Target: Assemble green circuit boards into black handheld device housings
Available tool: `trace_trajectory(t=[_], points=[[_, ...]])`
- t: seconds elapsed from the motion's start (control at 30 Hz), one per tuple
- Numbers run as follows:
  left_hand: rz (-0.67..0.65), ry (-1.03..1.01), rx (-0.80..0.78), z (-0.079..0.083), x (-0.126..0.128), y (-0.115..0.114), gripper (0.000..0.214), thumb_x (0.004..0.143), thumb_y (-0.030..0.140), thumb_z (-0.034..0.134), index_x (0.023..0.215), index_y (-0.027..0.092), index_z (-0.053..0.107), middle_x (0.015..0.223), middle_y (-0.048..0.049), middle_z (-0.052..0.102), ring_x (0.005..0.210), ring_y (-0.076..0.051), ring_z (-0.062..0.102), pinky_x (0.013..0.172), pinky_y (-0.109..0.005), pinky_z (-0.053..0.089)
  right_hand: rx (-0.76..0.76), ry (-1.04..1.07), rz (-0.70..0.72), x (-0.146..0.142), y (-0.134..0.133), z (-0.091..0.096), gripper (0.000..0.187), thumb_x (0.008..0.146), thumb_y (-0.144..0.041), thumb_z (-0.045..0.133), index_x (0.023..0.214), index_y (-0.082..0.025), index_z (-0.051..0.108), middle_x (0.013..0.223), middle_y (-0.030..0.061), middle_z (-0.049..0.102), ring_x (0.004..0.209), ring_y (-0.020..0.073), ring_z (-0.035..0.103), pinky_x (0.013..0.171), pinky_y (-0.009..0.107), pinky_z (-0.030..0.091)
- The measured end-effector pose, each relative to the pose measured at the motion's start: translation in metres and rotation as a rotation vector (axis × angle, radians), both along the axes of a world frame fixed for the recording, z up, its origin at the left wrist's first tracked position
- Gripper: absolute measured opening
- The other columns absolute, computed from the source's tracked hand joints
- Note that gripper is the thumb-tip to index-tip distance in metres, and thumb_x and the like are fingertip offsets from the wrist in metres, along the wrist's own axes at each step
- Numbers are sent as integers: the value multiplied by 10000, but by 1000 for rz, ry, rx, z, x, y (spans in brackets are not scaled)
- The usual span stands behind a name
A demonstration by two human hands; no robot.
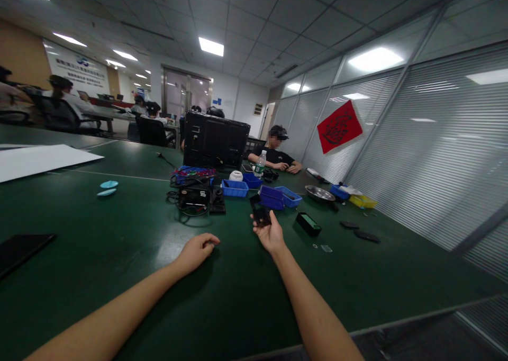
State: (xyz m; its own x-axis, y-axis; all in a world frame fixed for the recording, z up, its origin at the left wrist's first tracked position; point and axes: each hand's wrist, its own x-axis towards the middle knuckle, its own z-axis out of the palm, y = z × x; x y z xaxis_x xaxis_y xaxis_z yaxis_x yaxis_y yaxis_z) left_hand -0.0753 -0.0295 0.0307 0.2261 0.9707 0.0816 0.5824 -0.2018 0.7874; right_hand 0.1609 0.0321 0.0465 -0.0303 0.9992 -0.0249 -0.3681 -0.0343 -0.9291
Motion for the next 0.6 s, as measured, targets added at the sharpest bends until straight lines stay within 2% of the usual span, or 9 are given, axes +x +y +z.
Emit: trace_trajectory(t=[0.2,0.3,0.4,0.5,0.6], points=[[-9,11,21,-4,0,2,326,716,290,400,932,177,616,766,-17,653,685,-158,592,647,-248,442,-317,6,85,0,-1,1,346,882,-388,222,1004,-144,435,829,131,642,490,108,555,370,177,415],[-6,12,15,-3,0,1,323,718,285,398,936,181,613,803,-21,656,679,-154,594,642,-247,443,-401,29,144,0,-1,0,372,887,-390,206,994,-119,436,836,161,639,511,115,592,357,161,411],[-10,2,8,0,1,0,317,712,284,409,928,182,618,833,-25,661,691,-154,598,646,-242,445,-420,10,196,-1,-1,0,405,897,-392,179,966,-97,448,850,187,636,530,127,616,361,164,427],[-4,-2,3,1,1,-1,322,707,283,410,927,177,620,823,-27,662,696,-157,601,642,-240,446,-405,-62,182,-1,1,-4,324,905,-335,198,973,-99,409,845,193,640,521,124,614,378,173,444],[-2,11,-1,2,1,-1,334,709,289,401,934,174,619,761,-20,659,683,-164,602,640,-249,444,-321,-394,104,-2,1,-9,285,891,-290,259,1086,-103,351,776,154,649,499,139,603,409,225,469]])
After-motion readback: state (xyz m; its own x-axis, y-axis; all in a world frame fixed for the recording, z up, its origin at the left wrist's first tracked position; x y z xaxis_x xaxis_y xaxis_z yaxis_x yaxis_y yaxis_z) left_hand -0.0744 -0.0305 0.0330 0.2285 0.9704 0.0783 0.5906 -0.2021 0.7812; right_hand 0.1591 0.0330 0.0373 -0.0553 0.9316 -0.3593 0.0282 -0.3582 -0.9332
